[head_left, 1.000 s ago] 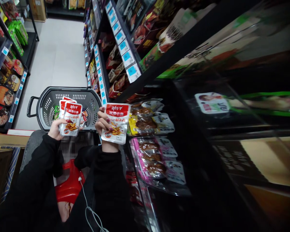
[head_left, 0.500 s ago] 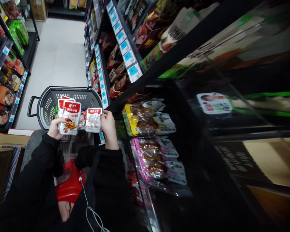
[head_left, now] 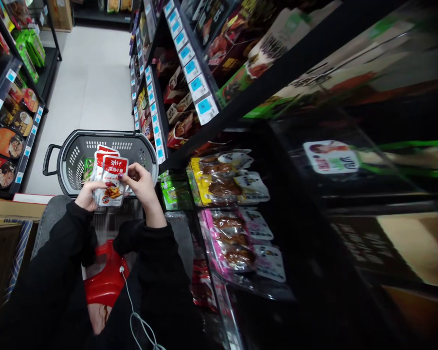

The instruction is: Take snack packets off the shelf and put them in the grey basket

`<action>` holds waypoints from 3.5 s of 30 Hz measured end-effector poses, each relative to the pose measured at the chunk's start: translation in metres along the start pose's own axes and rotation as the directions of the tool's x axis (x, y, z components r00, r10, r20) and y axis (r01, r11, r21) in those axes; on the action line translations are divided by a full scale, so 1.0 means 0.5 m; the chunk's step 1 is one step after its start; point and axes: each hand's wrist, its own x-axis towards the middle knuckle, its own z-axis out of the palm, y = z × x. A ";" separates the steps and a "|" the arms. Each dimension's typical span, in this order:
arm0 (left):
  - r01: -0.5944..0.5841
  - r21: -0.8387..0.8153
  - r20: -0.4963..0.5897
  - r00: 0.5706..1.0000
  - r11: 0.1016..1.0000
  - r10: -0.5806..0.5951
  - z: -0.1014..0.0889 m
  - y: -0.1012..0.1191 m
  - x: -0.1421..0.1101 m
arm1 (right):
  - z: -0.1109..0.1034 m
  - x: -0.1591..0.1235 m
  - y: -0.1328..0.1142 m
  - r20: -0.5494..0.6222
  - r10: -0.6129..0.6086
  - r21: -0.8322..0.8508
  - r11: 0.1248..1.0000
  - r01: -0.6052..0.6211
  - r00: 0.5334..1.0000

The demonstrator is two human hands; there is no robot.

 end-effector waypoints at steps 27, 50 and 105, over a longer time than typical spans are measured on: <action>-0.045 0.021 -0.096 0.994 0.999 0.047 0.015 0.013 0.000 | -0.048 0.004 0.005 -0.409 -0.059 0.097 0.989 0.108 0.911; -0.049 0.022 0.062 0.997 0.999 0.047 -0.001 0.011 0.000 | -0.080 -0.027 0.014 -0.033 0.033 0.396 0.918 -0.017 0.999; -0.183 0.039 -0.057 0.981 0.982 0.186 -0.008 0.034 0.007 | -0.095 -0.007 -0.002 -0.513 -0.150 0.019 0.982 0.186 0.845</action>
